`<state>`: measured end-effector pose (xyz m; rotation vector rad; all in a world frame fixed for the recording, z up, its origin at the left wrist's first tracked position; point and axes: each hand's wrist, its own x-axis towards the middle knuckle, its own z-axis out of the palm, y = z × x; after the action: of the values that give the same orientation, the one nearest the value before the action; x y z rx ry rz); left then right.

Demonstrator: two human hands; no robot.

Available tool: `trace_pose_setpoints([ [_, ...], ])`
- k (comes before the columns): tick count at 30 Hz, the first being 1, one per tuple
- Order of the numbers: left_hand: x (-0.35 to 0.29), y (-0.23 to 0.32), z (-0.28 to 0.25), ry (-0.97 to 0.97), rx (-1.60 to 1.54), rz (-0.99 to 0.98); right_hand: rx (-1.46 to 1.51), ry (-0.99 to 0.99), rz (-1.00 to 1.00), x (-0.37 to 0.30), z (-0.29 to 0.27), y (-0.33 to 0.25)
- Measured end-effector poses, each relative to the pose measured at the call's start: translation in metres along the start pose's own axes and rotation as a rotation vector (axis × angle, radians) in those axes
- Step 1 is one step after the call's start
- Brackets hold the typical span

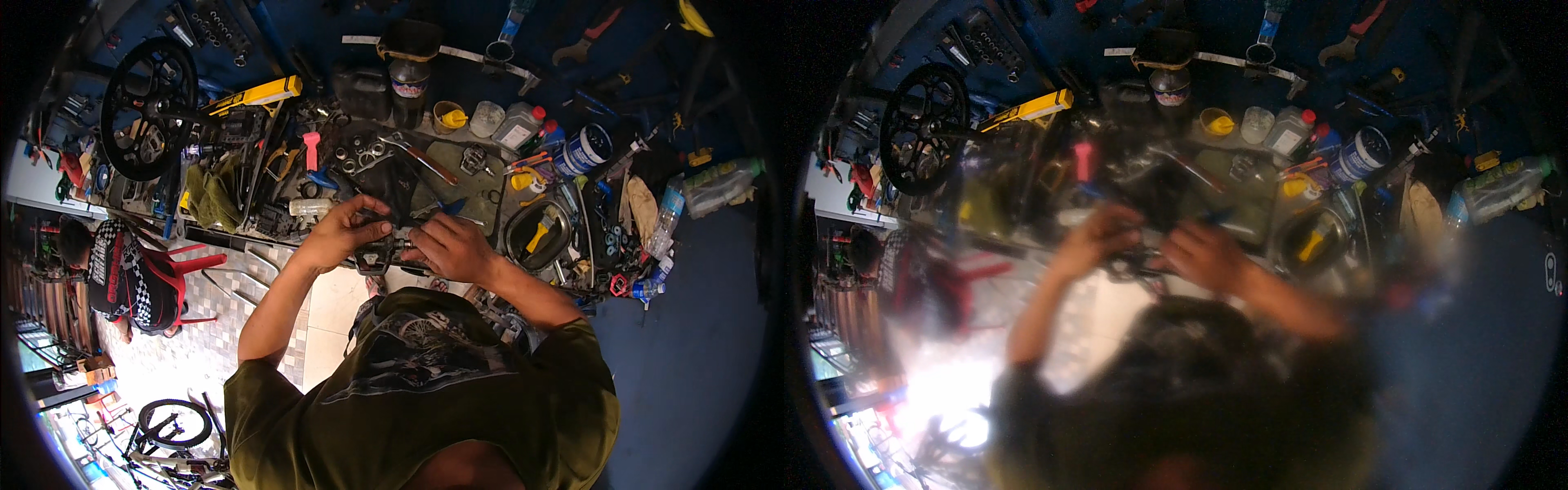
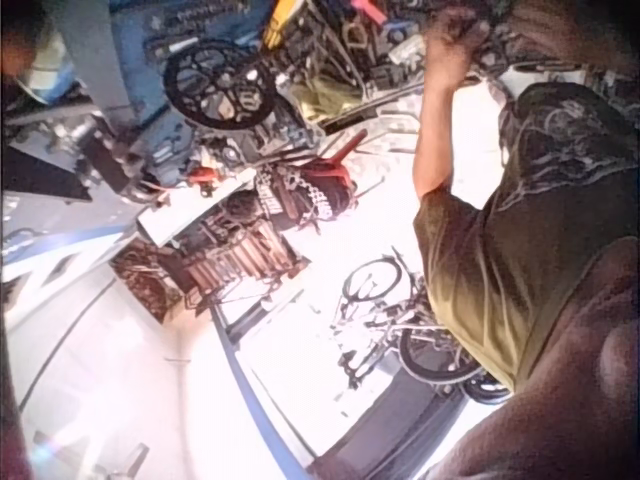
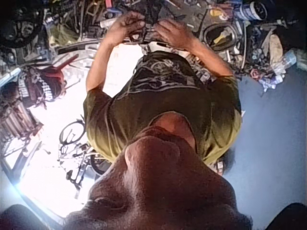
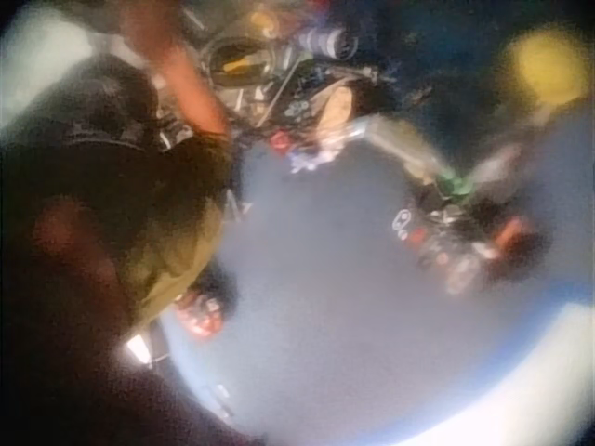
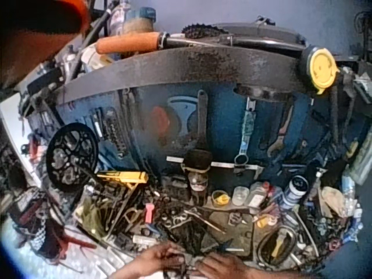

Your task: The person assembles small mechanical components on a cluttered workbench. They use a screwdriver and adjustable wrench to tighten and fit parts together, handling the assembly with both hands throughout the clip.

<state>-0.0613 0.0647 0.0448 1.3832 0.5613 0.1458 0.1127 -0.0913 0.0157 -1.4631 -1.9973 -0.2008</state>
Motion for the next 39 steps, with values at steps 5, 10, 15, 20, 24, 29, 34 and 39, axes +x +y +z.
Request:
trace_pose_setpoints([
  [5,0.003,-0.012,-0.004,-0.136,0.033,0.192,0.297,0.025,0.329,-0.004,0.005,0.004],
  [10,-0.005,-0.014,0.008,0.064,0.545,0.49,0.889,-0.268,0.959,-0.021,0.005,0.015],
  [15,0.01,-0.022,0.004,0.063,-0.194,-0.379,0.266,0.05,0.285,-0.016,0.008,0.0],
  [20,0.003,-0.032,0.0,-0.193,0.11,0.346,0.562,-0.022,0.616,-0.02,0.0,0.004],
  [24,0.003,-0.027,0.01,-0.127,0.152,0.234,0.622,-0.036,0.714,-0.026,0.0,0.0],
  [29,0.006,-0.021,0.015,-0.038,-0.173,-0.297,0.358,0.014,0.415,-0.021,-0.007,-0.006],
  [34,0.011,-0.039,0.008,-0.221,0.195,0.511,0.536,0.018,0.677,-0.027,-0.009,0.003],
  [39,0.016,-0.038,0.01,-0.077,-0.133,-0.213,0.373,0.08,0.515,-0.026,-0.008,0.001],
])
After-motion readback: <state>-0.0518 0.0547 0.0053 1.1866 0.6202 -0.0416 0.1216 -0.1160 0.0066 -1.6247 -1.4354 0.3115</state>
